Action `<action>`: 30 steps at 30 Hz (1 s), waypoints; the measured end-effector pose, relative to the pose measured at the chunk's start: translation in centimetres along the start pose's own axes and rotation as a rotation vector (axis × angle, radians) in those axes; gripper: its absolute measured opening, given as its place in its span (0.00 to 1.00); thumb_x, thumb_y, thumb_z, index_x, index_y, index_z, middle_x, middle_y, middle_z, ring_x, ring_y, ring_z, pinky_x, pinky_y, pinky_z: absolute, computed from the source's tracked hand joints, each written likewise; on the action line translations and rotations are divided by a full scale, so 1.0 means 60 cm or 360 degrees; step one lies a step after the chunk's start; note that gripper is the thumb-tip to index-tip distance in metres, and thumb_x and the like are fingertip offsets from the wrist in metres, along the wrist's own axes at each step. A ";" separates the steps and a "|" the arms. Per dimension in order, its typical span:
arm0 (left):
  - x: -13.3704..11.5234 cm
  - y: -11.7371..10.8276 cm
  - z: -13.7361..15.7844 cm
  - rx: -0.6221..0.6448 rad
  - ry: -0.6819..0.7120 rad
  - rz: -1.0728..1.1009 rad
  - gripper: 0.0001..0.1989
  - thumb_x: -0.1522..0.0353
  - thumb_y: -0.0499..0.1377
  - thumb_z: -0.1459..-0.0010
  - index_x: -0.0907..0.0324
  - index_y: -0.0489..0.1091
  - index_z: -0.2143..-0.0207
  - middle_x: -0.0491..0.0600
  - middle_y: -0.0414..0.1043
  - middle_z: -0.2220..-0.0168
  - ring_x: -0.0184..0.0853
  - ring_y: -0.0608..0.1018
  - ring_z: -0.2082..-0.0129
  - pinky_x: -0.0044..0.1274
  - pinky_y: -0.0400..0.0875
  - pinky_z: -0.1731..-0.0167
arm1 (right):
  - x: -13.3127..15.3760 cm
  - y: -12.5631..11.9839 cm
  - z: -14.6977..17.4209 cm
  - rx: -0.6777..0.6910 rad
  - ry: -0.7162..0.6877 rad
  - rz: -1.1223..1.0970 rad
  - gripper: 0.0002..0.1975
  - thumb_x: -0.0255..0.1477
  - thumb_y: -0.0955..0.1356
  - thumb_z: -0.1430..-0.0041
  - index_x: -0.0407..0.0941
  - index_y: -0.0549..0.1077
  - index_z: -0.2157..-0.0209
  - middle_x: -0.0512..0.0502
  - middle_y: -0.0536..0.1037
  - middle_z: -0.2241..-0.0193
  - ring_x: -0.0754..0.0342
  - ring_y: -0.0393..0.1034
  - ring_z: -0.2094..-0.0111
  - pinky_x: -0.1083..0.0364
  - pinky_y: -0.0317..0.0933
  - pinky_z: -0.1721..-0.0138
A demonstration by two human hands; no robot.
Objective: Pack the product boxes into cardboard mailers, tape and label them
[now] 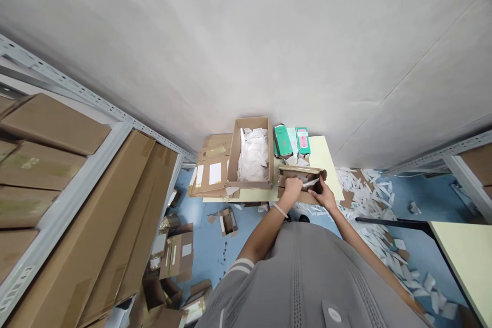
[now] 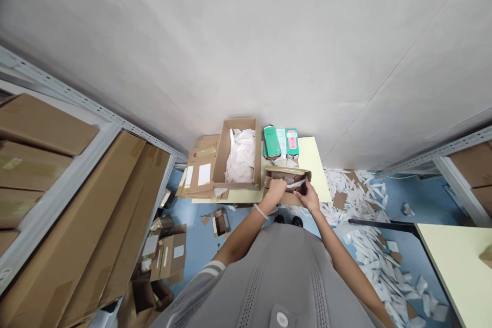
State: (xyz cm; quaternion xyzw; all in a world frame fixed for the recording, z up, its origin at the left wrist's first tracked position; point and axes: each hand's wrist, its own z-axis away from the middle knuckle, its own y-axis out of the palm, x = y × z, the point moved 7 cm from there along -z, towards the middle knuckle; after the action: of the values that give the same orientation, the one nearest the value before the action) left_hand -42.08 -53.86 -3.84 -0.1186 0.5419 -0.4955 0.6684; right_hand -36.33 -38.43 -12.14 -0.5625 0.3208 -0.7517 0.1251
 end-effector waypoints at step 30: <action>0.137 -0.011 0.076 -0.0284 0.0131 0.0799 0.36 0.62 0.58 0.41 0.62 0.52 0.33 0.60 0.58 0.34 0.44 0.63 0.34 0.35 0.57 0.36 | 0.026 -0.071 0.107 -0.0269 0.0014 0.0017 0.46 0.48 0.68 0.46 0.44 0.52 0.31 0.37 0.67 0.38 0.39 0.63 0.39 0.42 0.60 0.41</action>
State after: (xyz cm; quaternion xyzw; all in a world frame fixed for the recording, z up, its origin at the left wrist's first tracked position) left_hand -39.24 -62.40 -6.60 -0.0187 0.6226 -0.2687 0.7348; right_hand -30.17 -38.27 -7.25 -0.5661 0.3866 -0.7237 0.0796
